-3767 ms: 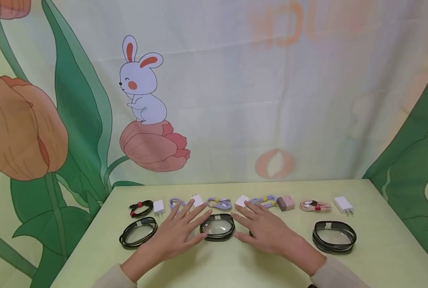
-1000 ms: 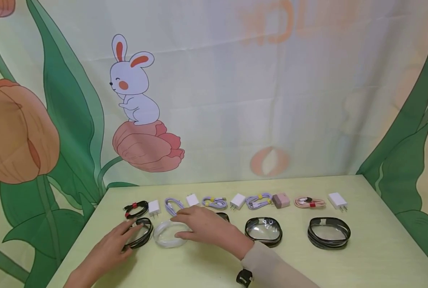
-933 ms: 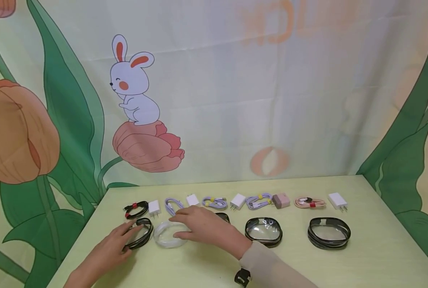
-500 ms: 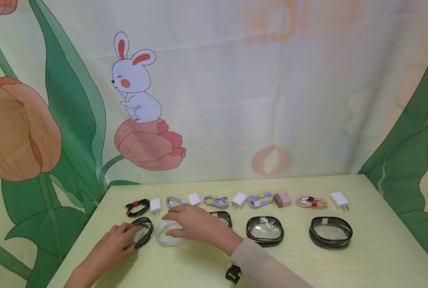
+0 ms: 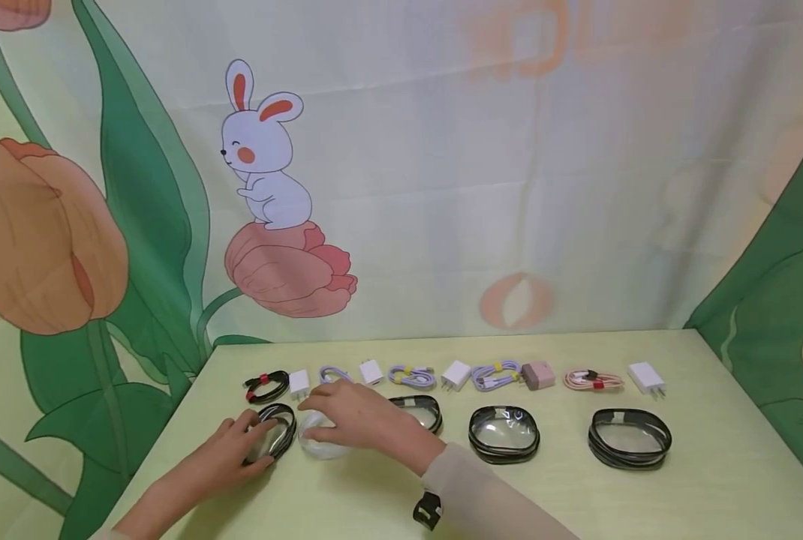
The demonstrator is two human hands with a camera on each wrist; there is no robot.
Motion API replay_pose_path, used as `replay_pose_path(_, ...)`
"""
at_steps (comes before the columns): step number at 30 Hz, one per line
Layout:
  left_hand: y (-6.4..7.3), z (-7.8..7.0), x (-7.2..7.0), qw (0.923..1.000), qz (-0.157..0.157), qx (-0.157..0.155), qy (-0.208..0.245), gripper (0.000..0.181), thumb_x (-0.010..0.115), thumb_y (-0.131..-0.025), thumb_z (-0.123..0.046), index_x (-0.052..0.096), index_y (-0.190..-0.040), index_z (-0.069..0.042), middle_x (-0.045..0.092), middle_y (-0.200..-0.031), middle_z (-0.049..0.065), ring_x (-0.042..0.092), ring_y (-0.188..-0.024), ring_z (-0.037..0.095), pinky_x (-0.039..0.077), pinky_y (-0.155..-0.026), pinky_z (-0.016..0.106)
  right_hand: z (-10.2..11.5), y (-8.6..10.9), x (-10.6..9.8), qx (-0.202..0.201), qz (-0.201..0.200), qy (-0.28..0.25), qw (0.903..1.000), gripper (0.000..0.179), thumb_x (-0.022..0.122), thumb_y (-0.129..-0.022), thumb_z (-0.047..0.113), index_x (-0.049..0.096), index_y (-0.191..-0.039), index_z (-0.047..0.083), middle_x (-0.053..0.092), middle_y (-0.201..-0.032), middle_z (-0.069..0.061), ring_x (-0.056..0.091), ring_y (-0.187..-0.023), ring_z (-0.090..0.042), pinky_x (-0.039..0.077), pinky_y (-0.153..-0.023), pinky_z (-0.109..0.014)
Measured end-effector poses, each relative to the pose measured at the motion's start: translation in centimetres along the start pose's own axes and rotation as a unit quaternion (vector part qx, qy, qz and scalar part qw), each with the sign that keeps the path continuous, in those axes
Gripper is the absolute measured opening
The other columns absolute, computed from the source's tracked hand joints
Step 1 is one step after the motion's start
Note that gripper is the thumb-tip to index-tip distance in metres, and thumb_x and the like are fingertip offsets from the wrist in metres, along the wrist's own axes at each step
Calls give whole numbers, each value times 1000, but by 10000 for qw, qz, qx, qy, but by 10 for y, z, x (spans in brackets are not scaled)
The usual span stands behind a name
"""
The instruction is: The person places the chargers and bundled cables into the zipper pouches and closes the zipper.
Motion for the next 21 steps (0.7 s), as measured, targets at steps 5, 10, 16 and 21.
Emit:
replay_pose_path(5,-7,-1,-1,9994,-57,335,-108,58,77,-89,-41,62,-130,-3,52,-114,15,55,-87,33,54,-74,47,-1,-8,2,41,69,-6,10000,41,61,-102,41,65,-135,18,64,-134,1,58,-126,-13,45,-107,-28)
replay_pose_path(10,-9,2,-5,9981,177,397,-432,71,81,-82,-50,60,-134,-7,53,-122,12,59,-95,31,55,-69,48,-2,-15,4,165,133,-104,9997,39,62,-102,39,66,-134,19,64,-134,3,58,-127,-13,45,-106,-28)
replay_pose_path(16,-11,12,-11,9929,345,595,-975,83,80,-78,-57,52,-143,-14,50,-140,10,55,-114,37,52,-79,57,-6,-26,2,154,143,-44,9998,38,63,-102,37,66,-136,19,64,-135,2,58,-126,-14,47,-104,-27)
replay_pose_path(21,-15,20,-19,9906,941,989,-58,91,80,-81,-27,34,-157,-11,29,-161,17,34,-142,45,50,-94,59,-10,-36,-3,84,149,6,9999,34,63,-102,34,67,-132,20,65,-133,0,61,-123,-16,48,-102,-28)
Point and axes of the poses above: each hand's wrist, its own y-axis away from the middle knuckle, its own x-axis out of the palm, z = x × y, the point moved 2 cm from there along -y, towards the middle knuckle
